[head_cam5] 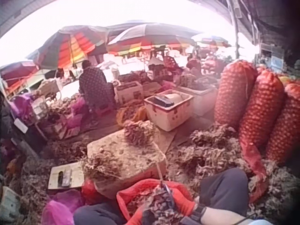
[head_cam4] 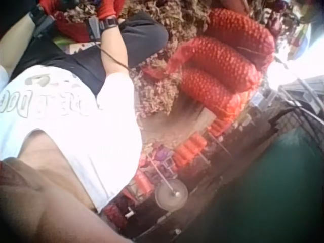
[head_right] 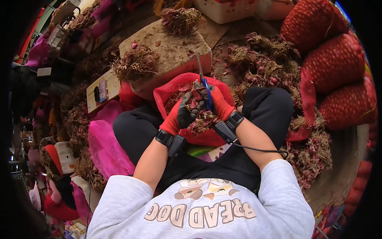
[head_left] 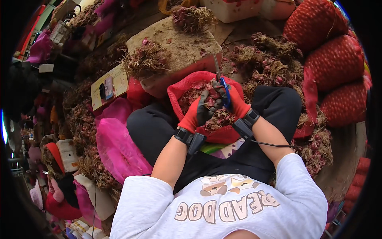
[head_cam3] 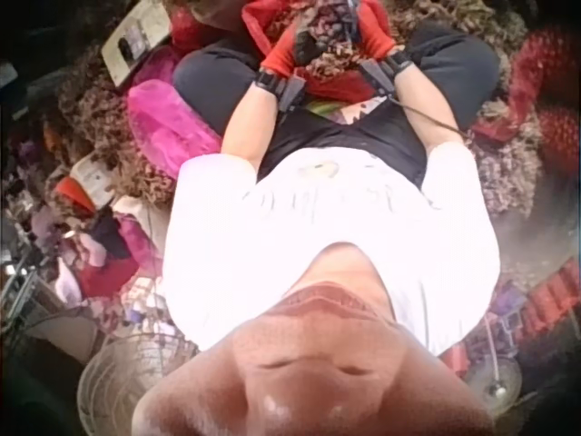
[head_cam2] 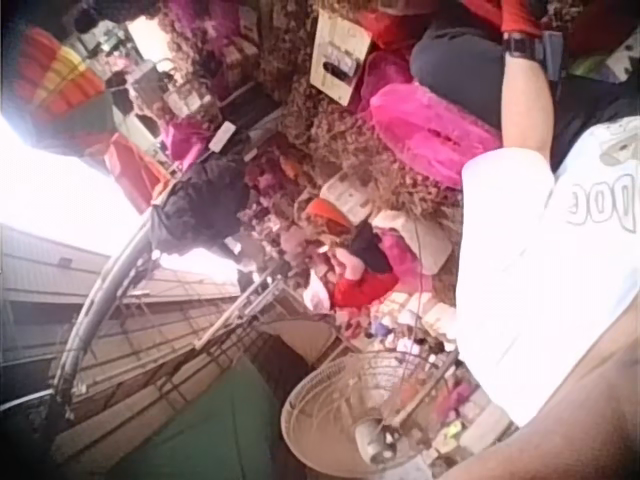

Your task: Trimming the roots and tops of shallots using scissors and collecting them in a mesh bag.

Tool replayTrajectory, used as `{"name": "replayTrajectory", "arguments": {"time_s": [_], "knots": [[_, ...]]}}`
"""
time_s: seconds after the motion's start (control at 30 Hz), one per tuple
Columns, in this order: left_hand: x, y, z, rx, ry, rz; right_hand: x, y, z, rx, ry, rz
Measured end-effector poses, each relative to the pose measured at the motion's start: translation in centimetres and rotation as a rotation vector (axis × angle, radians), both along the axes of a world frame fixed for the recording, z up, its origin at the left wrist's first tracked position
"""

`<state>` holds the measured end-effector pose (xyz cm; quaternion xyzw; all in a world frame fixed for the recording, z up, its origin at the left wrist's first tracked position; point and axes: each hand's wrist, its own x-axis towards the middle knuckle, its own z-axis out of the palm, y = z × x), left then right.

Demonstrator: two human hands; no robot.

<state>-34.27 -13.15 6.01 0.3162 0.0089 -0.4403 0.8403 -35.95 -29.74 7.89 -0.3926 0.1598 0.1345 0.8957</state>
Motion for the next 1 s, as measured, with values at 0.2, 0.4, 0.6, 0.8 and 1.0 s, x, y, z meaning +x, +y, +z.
{"name": "replayTrajectory", "arguments": {"time_s": [0.2,0.4,0.6,0.8,1.0], "knots": [[0.4,0.9,1.8,0.419,-0.735,-0.084,0.1,-0.4,0.4,-0.078,0.129,-0.113],[0.5,1.3,0.4,0.735,-0.884,-0.085,-0.4,-1.5,-2.5,-0.127,0.075,-0.120],[0.0,1.6,1.5,0.745,-0.680,-0.079,0.2,-1.5,1.0,-0.213,-0.090,-0.034],[-0.8,0.2,2.3,0.682,-0.704,0.025,0.0,0.1,-0.2,-0.295,-0.099,-0.036],[0.6,0.4,1.3,0.679,-0.659,-0.006,0.1,0.2,0.9,-0.276,-0.126,-0.195]]}}
